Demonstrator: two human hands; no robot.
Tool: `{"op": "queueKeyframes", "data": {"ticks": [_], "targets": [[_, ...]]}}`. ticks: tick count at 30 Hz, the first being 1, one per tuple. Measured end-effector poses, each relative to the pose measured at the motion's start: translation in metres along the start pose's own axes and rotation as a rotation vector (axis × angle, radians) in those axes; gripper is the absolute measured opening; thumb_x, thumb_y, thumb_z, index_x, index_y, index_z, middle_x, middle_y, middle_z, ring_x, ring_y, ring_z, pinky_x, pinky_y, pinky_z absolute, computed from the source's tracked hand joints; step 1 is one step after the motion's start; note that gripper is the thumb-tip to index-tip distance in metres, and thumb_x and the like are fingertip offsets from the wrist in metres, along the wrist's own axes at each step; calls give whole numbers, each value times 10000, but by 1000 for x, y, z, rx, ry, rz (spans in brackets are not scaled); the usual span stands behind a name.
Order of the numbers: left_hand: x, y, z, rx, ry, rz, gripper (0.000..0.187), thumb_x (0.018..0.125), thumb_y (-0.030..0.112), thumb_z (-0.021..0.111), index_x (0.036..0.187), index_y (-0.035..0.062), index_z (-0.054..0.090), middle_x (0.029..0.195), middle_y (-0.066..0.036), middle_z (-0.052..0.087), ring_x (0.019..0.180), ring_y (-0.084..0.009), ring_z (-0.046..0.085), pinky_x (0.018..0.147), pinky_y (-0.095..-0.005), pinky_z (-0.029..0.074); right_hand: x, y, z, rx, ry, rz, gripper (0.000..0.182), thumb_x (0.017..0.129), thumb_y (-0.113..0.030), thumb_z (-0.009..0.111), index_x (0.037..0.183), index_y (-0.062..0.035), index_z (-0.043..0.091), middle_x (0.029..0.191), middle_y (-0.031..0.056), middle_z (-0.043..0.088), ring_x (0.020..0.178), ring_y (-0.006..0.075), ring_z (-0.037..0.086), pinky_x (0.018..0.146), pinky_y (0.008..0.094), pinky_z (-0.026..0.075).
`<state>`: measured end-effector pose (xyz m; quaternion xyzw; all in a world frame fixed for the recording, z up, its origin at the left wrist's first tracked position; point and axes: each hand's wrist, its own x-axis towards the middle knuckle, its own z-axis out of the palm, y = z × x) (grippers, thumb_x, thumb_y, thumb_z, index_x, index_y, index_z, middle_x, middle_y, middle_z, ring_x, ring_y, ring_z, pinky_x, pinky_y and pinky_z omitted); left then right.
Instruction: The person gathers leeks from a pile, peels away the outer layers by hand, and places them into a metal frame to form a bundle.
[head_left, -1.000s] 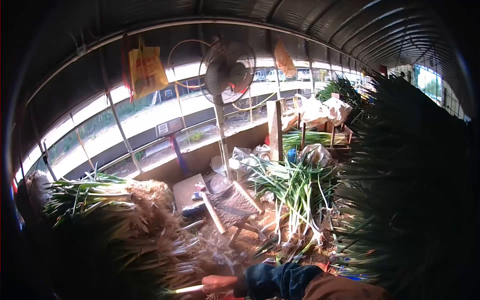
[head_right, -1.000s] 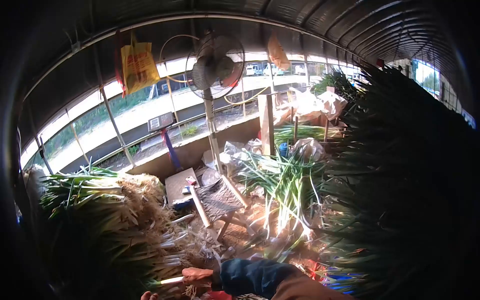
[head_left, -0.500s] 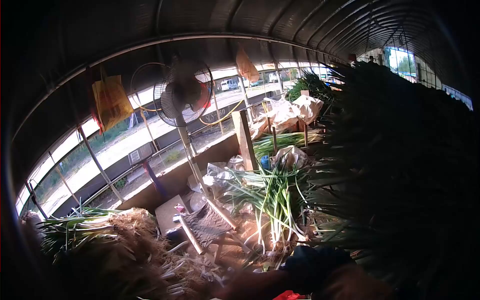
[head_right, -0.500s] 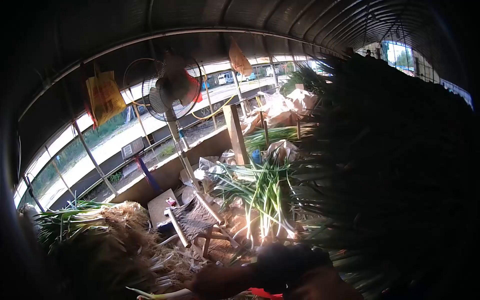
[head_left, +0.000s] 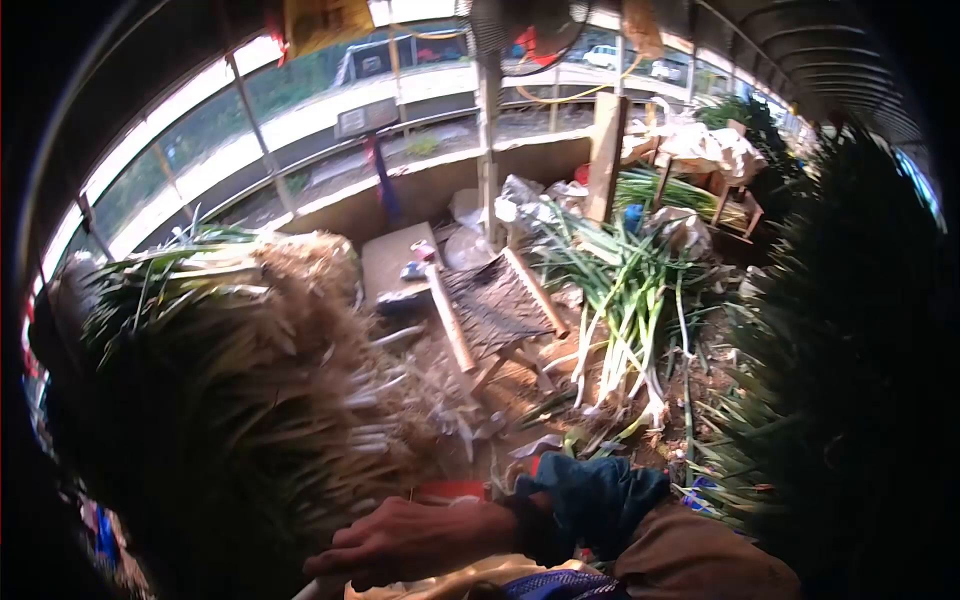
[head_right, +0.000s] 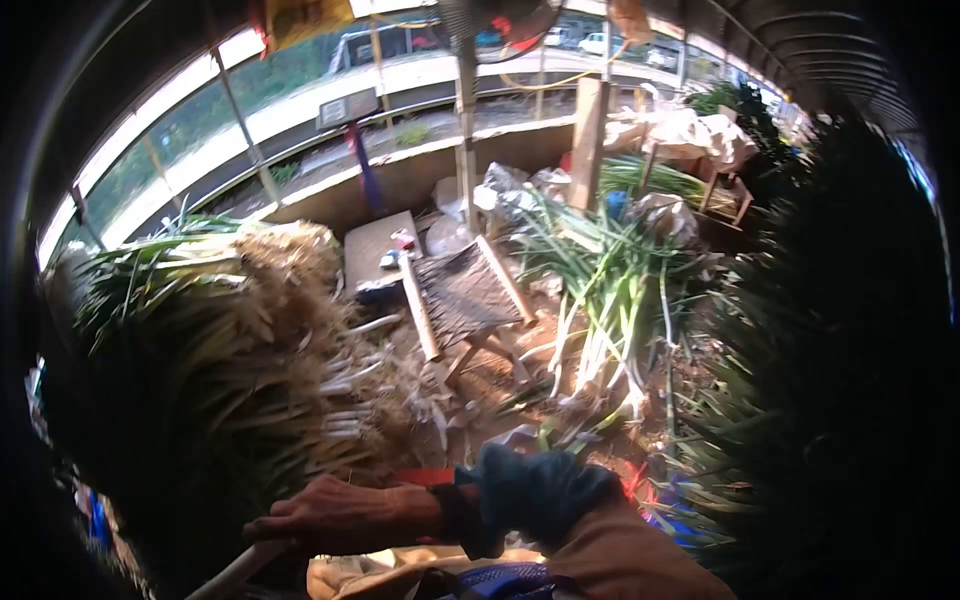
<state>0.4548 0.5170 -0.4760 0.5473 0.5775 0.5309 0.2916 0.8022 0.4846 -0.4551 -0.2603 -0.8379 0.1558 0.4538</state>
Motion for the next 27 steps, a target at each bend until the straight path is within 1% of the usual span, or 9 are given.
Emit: {"op": "queueKeyframes", "data": {"ticks": [3,5,7,10,18,20,22,24,27], "targets": [[-56,-8,-211,487,523,133,403,903,86,571,1265,-58,465,1302,-211,500,1138,-318,529,973,-382,448,71,35,84,20,-167,-167,414,878,-173,540,1285,-156,463,805,52,492,613,218,539,495,344,443],[-129,4,-320,997,695,198,397,904,74,571,1263,-59,467,1302,-208,503,1138,-311,534,975,-374,452,117,42,143,133,-293,-218,399,894,-197,531,1288,-161,476,812,50,510,637,205,561,507,332,456],[-189,11,-390,1111,782,122,391,905,63,571,1262,-60,469,1303,-206,506,1137,-304,538,976,-365,456,157,42,204,184,-360,-260,379,903,-219,527,1276,-162,496,823,51,534,664,209,582,537,338,471],[-255,-3,-495,-560,1050,100,389,926,95,561,1279,-39,468,1308,-194,507,1159,-279,531,988,-369,452,197,26,289,227,-455,-308,349,904,-225,508,1249,-172,527,854,69,583,685,264,597,578,384,472],[-280,-75,-545,-473,870,70,401,924,161,572,1276,-9,481,1283,-156,543,1167,-255,534,990,-390,461,234,16,479,109,-574,-419,370,895,-196,482,1259,-227,544,842,76,595,712,287,612,596,407,458],[-243,-110,-519,-490,901,-50,341,935,193,555,1213,-1,515,1175,-147,603,1056,-256,596,909,-399,509,233,29,515,-5,-609,-436,376,895,-192,478,1262,-241,547,820,67,588,727,264,617,606,394,459],[-248,-190,-520,-532,676,-285,298,926,244,573,1120,20,542,1007,-129,636,914,-262,635,813,-423,538,217,70,554,-41,-666,-450,422,871,-191,517,1293,-182,507,844,63,577,783,259,609,662,397,470],[-240,-235,-484,-663,789,-705,255,914,243,589,1052,33,544,889,-111,621,792,-265,646,692,-416,557,188,123,587,-247,-624,-495,406,877,-177,496,1281,-162,518,832,38,582,828,227,602,700,394,438],[-239,-233,-418,-369,898,-637,336,875,215,618,1122,5,528,907,-135,632,783,-270,648,648,-376,553,148,204,651,-550,-604,-664,305,886,-180,476,1178,-141,557,868,38,595,826,219,585,701,397,418]]}}
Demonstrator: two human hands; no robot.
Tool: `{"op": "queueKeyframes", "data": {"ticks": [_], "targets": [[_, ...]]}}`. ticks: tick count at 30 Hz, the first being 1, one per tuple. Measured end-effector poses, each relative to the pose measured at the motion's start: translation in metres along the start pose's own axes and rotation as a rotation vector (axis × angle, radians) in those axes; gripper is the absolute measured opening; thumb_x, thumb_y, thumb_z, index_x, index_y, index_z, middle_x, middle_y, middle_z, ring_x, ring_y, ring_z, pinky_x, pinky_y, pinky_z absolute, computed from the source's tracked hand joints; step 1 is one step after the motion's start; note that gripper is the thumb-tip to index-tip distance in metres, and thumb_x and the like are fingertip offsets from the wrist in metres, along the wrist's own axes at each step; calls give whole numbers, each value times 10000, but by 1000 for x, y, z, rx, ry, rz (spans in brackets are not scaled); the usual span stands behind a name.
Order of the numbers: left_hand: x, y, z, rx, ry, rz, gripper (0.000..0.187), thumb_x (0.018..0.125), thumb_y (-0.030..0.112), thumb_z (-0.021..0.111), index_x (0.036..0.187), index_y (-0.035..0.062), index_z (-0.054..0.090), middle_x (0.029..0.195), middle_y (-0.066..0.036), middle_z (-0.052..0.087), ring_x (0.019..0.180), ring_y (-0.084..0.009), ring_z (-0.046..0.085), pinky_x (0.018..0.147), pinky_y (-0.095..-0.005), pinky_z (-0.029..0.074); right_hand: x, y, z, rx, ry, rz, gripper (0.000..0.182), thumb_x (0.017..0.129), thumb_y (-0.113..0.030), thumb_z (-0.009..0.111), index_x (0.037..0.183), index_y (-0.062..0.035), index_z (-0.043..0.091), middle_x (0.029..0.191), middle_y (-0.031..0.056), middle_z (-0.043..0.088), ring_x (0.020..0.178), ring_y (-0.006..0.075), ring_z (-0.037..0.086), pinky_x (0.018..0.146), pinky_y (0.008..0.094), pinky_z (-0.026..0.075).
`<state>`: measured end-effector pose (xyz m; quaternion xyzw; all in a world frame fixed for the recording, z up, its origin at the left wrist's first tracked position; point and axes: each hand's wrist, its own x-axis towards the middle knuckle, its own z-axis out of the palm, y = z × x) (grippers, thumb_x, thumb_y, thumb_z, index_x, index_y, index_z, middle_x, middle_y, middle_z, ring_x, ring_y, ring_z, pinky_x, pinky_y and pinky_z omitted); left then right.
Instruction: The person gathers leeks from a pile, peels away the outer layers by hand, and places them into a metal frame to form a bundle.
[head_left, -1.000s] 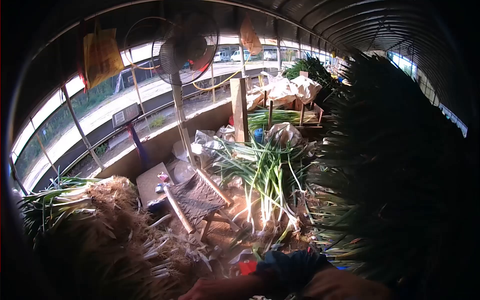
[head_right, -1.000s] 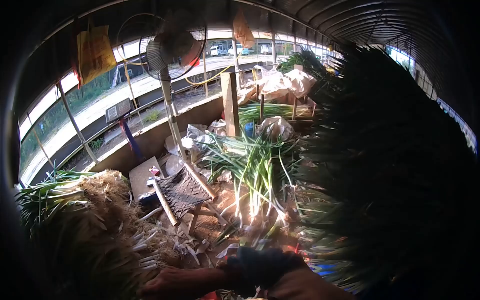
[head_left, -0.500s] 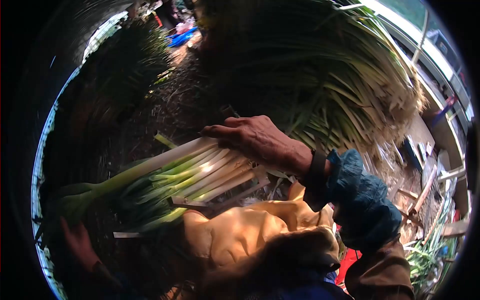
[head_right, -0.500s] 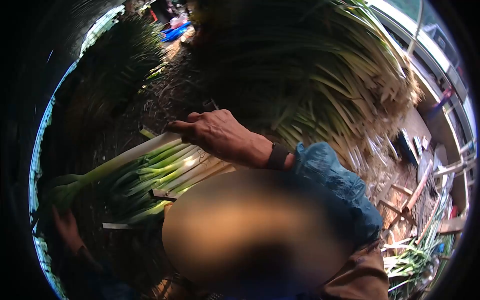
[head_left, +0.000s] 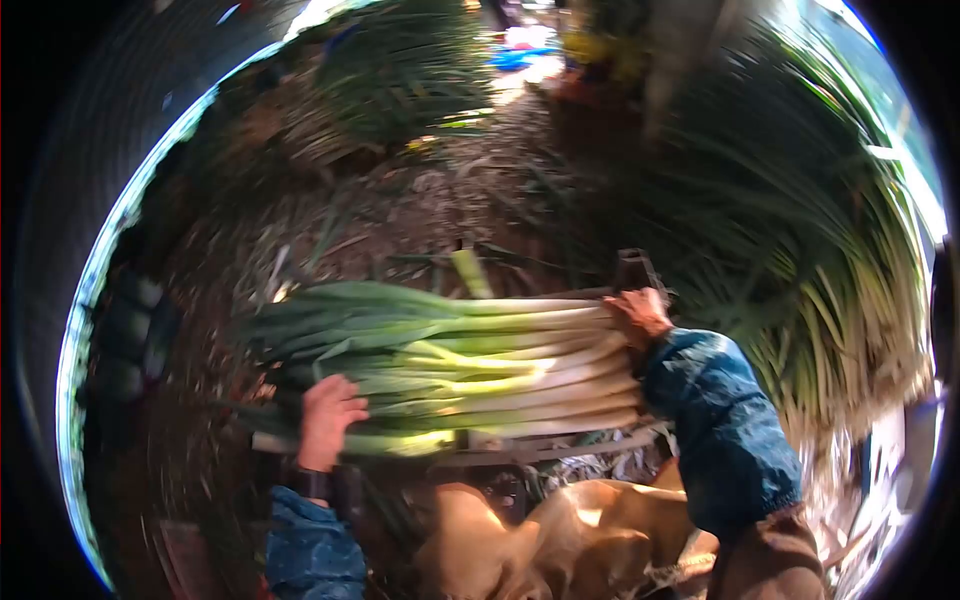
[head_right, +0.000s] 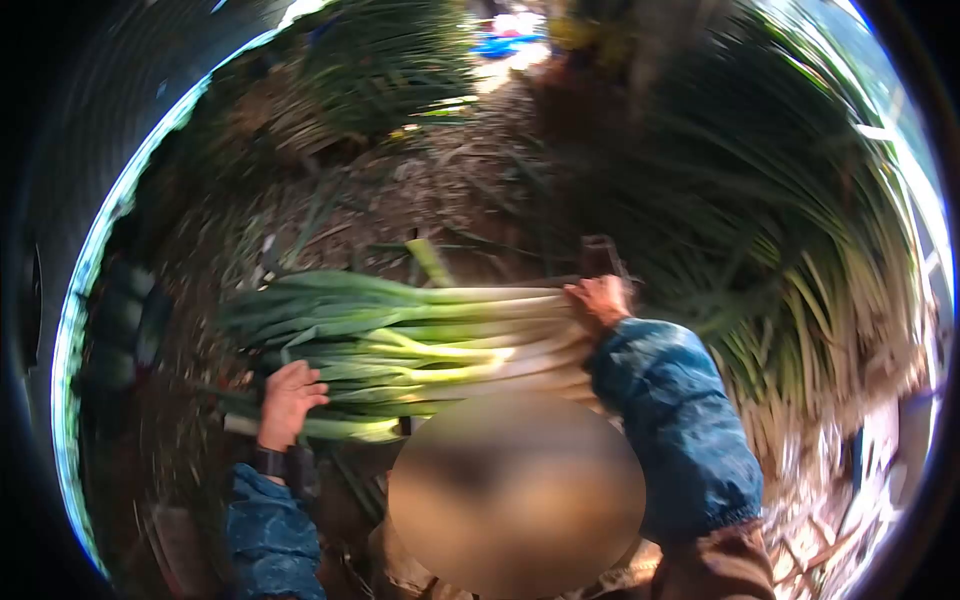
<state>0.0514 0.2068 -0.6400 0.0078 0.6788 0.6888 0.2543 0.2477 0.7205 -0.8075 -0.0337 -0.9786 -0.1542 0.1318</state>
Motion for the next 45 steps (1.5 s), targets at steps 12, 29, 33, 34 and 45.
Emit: {"op": "queueKeyframes", "data": {"ticks": [12,29,33,34,45], "targets": [[-268,-15,-96,170,389,247,338,891,167,609,1173,-10,548,941,-107,641,780,-155,628,646,-261,524,63,-142,-242,709,-241,-105,352,792,-194,635,1111,-46,608,949,164,642,861,316,616,739,380,484],[-165,-2,114,-181,-131,361,237,951,133,548,1125,-27,531,889,-43,586,764,-82,530,675,-206,454,-54,-259,-268,1071,-322,4,64,792,-74,608,780,-12,597,664,202,589,571,353,592,535,428,447],[-138,-40,63,-144,-135,92,252,957,190,533,1131,8,548,932,-43,578,811,-105,545,714,-247,469,-47,-268,-241,1209,-489,99,64,798,-88,607,767,-32,602,688,154,628,583,321,618,542,432,471],[-136,-39,60,-190,-105,-68,301,959,194,531,1191,2,532,981,-62,592,886,-124,570,776,-281,489,-52,-274,-225,1140,-645,107,126,797,-132,627,861,-28,594,751,142,632,626,304,614,581,426,478],[-124,-58,45,-153,20,-308,394,954,184,548,1279,-27,477,1183,-125,575,1039,-183,568,878,-312,479,-86,-287,-139,945,-922,-127,104,817,-140,611,842,-39,611,749,137,640,621,287,623,576,415,494]]}}
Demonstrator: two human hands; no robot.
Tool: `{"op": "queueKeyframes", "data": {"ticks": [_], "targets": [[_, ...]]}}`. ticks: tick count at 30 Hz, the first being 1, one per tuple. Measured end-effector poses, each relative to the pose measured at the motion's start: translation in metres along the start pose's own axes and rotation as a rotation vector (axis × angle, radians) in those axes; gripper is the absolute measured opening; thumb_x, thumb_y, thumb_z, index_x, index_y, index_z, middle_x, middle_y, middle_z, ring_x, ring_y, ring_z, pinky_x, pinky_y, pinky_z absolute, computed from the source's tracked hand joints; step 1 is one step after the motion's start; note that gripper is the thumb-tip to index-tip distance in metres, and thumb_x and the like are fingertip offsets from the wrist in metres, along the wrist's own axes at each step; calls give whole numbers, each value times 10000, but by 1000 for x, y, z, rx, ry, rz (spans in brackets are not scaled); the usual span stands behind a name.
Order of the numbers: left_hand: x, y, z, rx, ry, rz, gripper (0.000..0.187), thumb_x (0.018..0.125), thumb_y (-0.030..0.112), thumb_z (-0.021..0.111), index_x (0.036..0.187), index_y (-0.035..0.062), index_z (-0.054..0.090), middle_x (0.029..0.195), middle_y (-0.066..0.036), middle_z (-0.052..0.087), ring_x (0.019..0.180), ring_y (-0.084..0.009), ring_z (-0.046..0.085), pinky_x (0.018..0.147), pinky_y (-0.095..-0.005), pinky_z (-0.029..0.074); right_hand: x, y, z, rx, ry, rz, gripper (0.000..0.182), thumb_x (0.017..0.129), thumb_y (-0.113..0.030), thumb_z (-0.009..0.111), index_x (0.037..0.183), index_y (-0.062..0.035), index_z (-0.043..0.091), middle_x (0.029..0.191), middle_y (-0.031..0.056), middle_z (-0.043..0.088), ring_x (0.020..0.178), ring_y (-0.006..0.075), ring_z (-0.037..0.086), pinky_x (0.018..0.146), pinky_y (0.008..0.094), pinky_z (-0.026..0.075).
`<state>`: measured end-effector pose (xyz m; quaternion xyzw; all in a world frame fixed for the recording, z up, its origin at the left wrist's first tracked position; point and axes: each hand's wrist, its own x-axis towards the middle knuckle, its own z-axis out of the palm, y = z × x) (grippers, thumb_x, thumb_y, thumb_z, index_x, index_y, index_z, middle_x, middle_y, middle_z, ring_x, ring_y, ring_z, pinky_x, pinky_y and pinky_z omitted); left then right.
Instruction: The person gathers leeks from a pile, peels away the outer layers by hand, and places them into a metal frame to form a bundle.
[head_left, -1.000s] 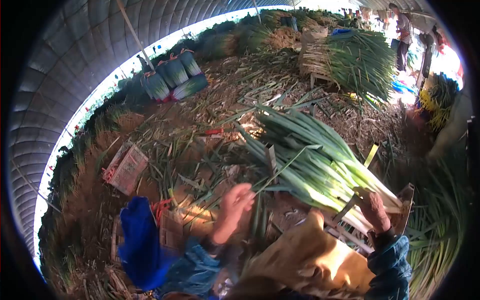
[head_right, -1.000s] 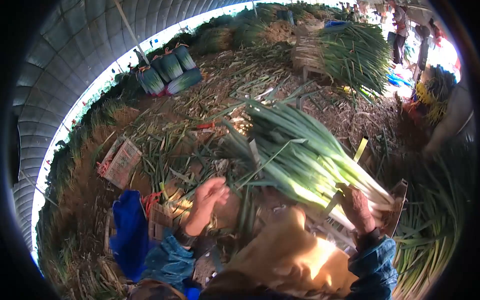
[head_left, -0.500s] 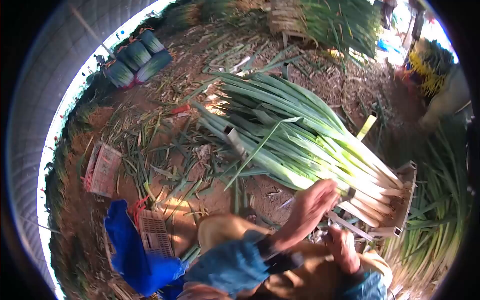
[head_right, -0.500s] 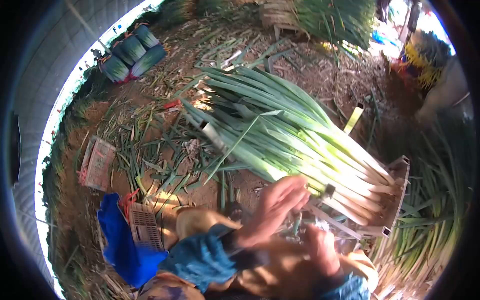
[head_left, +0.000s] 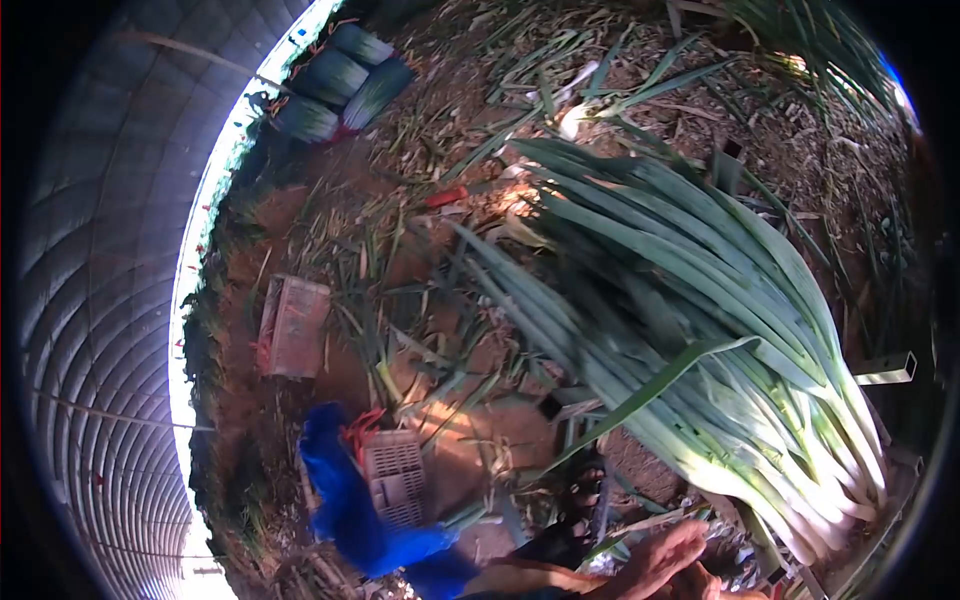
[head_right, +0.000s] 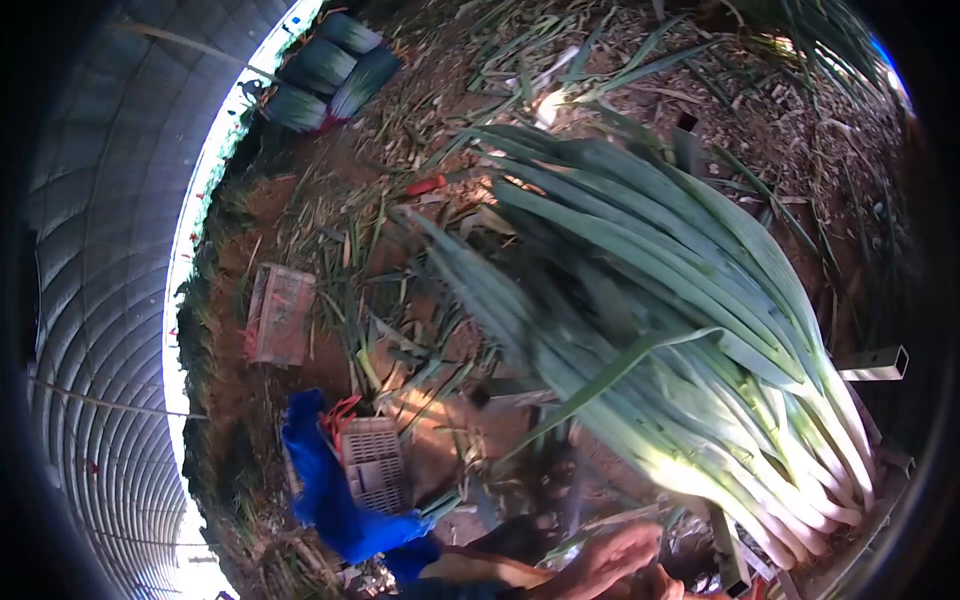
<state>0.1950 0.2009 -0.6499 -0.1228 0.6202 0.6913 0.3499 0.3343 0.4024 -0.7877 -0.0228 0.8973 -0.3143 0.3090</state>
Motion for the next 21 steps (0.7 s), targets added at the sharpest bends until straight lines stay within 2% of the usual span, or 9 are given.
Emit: {"op": "queueKeyframes", "data": {"ticks": [2,6,7,8,9,11,12,15,21], "targets": [[1,-28,0,-11,80,25,417,947,226,567,1293,13,477,1108,-88,600,976,-141,576,818,-287,487,-19,0,15,-57,-65,-53,92,822,-133,604,819,-41,616,736,138,641,611,287,626,568,414,496],[-57,-18,-26,-234,385,81,303,939,145,573,1230,65,545,1015,-9,634,896,-67,583,741,-215,485,-49,-30,10,-108,-150,-143,92,828,-124,594,791,-45,623,717,140,642,597,286,629,556,411,498],[-88,17,-46,-288,396,11,296,935,136,579,1222,72,550,973,7,623,867,-64,578,732,-207,478,-49,-60,-5,-78,-179,-134,92,828,-126,594,797,-45,623,718,139,643,598,284,629,557,410,498],[-111,23,-70,-364,397,116,294,936,150,577,1215,63,551,966,6,632,847,-58,577,710,-192,472,-41,-99,-27,-51,-197,-137,92,827,-128,595,802,-44,623,718,139,643,599,283,629,557,408,498],[-140,49,-100,-231,453,29,298,926,155,590,1202,47,554,961,-8,642,806,-57,575,673,-180,461,-35,-142,-47,-23,-212,-142,92,827,-130,596,807,-44,623,719,138,643,600,281,629,558,407,498],[-194,76,-147,-431,661,-100,296,922,184,589,1174,31,558,932,-7,618,723,-61,540,608,-199,437,-19,-238,-89,30,-240,-166,94,826,-133,598,818,-43,623,720,137,644,602,278,629,560,404,499],[-219,73,-175,-543,646,-55,275,927,191,576,1147,26,565,901,11,603,699,-57,530,575,-200,426,-10,-289,-111,51,-257,-180,95,826,-135,598,824,-43,623,721,137,644,603,276,629,561,402,499],[-292,60,-249,36,777,327,227,902,146,584,1098,32,589,890,1,591,710,-65,545,580,-224,446,7,-424,-167,45,-306,-257,102,825,-140,601,840,-42,624,722,135,645,605,272,629,564,398,499],[-459,81,-278,-593,1261,248,210,903,141,565,1083,42,611,940,-8,615,748,-99,584,607,-272,481,20,-613,-235,-31,-396,-455,123,823,-151,605,872,-39,624,726,132,647,611,262,629,570,389,499]]}}
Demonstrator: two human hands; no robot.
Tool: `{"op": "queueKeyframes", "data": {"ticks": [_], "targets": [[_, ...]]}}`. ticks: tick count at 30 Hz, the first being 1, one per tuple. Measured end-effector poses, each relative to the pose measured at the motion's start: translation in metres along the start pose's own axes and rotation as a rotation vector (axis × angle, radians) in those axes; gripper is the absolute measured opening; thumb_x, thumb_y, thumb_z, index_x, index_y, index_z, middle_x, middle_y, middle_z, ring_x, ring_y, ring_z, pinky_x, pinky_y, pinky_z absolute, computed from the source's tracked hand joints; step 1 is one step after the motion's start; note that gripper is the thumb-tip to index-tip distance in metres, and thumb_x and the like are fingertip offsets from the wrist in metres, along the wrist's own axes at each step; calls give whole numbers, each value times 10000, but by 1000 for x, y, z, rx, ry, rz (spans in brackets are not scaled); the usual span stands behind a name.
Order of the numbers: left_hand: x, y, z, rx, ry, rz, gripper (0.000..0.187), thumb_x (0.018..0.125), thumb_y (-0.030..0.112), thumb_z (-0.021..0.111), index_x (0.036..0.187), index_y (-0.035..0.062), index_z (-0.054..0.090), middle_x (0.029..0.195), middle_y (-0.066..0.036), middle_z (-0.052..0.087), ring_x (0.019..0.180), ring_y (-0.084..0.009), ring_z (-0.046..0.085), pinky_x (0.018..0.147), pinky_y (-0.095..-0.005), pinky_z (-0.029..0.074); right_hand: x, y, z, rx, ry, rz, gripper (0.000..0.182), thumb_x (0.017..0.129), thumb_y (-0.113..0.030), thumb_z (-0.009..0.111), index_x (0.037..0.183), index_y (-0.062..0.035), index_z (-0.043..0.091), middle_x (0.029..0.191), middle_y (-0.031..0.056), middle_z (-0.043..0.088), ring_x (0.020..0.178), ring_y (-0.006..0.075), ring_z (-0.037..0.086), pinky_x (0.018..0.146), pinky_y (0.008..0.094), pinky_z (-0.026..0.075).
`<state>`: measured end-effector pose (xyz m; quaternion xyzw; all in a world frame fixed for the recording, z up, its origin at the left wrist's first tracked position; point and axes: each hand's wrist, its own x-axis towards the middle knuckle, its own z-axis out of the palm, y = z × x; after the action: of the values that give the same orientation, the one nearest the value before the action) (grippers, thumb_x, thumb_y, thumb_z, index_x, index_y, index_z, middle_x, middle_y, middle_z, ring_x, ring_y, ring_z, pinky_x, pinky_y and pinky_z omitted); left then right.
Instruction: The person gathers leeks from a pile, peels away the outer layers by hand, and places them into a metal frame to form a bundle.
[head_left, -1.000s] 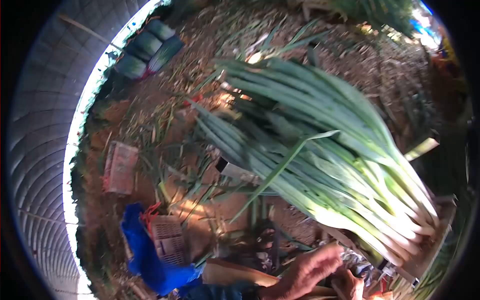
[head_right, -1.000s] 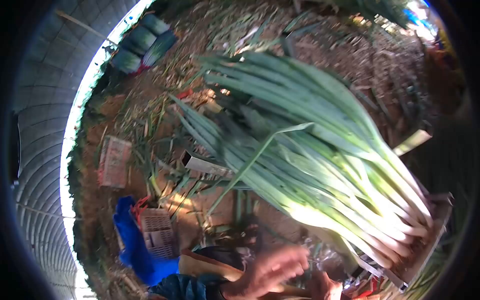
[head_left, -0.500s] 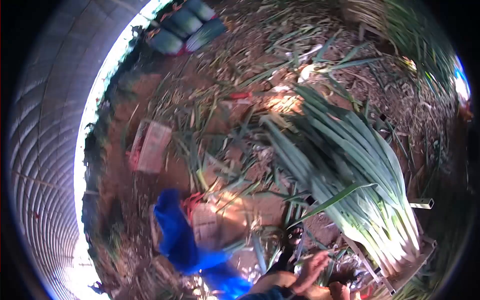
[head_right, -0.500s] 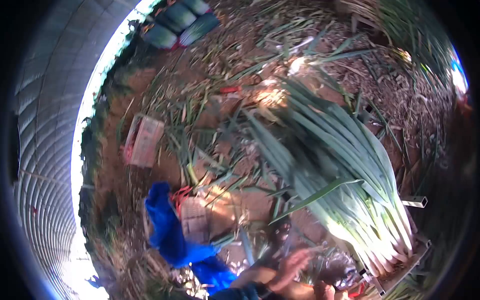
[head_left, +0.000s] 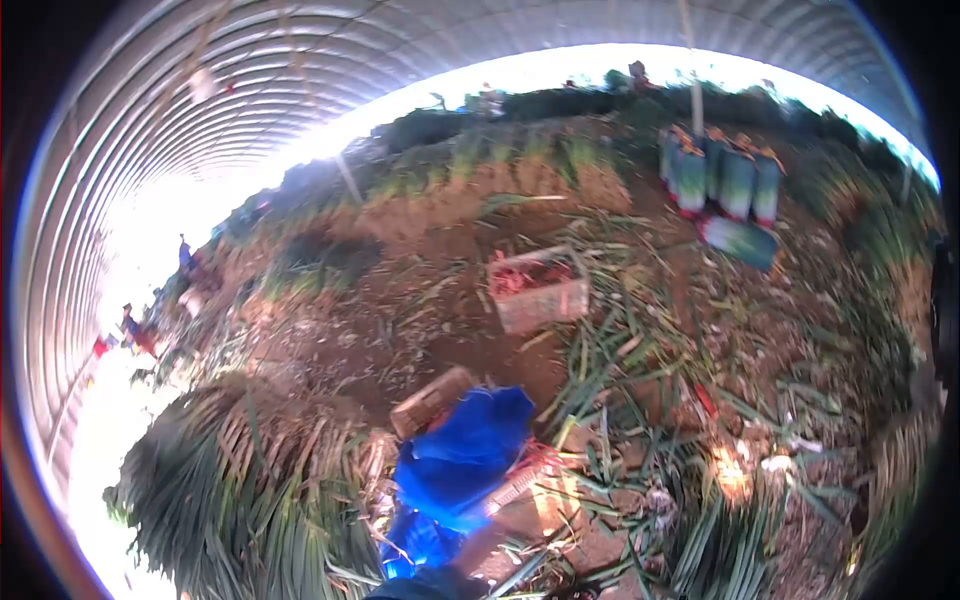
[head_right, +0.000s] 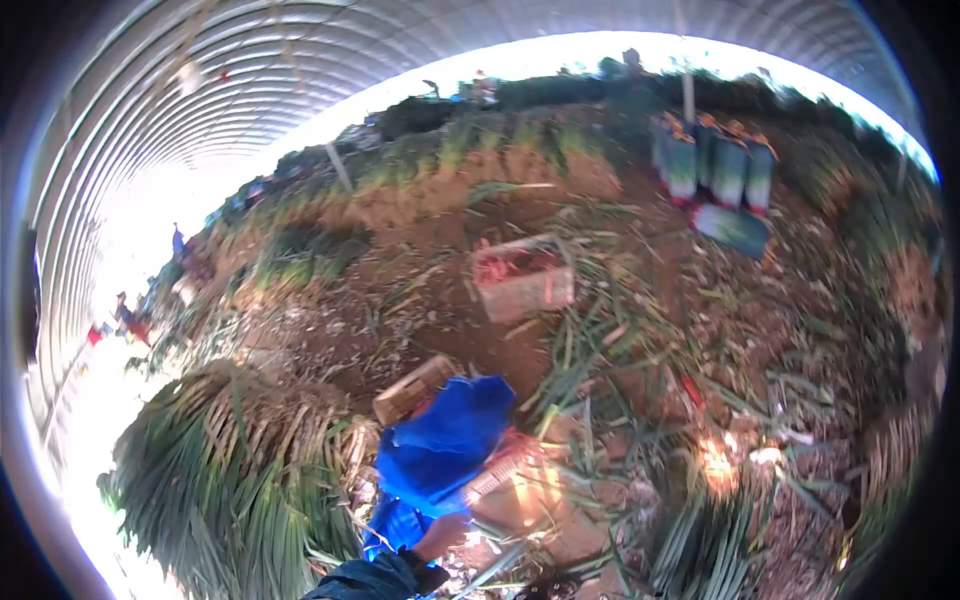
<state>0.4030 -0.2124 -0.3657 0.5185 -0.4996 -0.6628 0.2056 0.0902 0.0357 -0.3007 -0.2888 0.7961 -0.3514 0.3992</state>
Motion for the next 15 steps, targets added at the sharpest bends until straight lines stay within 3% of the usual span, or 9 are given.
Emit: {"op": "queueKeyframes", "data": {"ticks": [2,3,5,7,10,15], "targets": [[-24,-36,-61,150,26,197,227,925,196,539,1108,89,617,946,-28,635,756,-118,604,607,-282,486,10,-34,-11,-33,-47,-58,132,822,-154,607,883,-39,624,727,131,647,613,259,629,572,386,499],[-53,-19,-71,320,78,252,142,904,187,552,951,70,618,807,-19,590,651,-123,574,546,-283,468,14,-50,-16,-42,-63,-81,136,822,-156,608,888,-38,624,728,131,648,614,258,629,572,385,499],[-101,-12,-85,291,220,-33,166,881,172,555,787,50,618,670,-11,554,553,-123,565,462,-287,458,20,-71,-22,-58,-94,-118,146,821,-160,609,899,-37,624,729,130,648,615,254,629,574,382,499],[-121,-72,-113,652,335,-57,138,868,177,586,850,49,633,725,-35,616,605,-140,622,456,-270,487,21,-84,-24,-71,-126,-143,155,821,-163,611,910,-37,624,730,129,649,617,251,629,576,379,499],[-168,-135,-131,98,499,-217,142,855,181,616,890,47,648,776,-56,650,631,-151,645,461,-273,503,20,-92,-27,-78,-159,-157,171,820,-168,613,926,-35,624,732,127,650,620,247,629,579,374,499],[-174,-138,-125,47,460,-333,144,846,178,627,892,44,650,769,-57,649,612,-154,640,456,-275,500,17,-86,-33,-66,-178,-128,197,818,-177,617,953,-34,625,735,125,651,624,239,629,584,367,499]]}}
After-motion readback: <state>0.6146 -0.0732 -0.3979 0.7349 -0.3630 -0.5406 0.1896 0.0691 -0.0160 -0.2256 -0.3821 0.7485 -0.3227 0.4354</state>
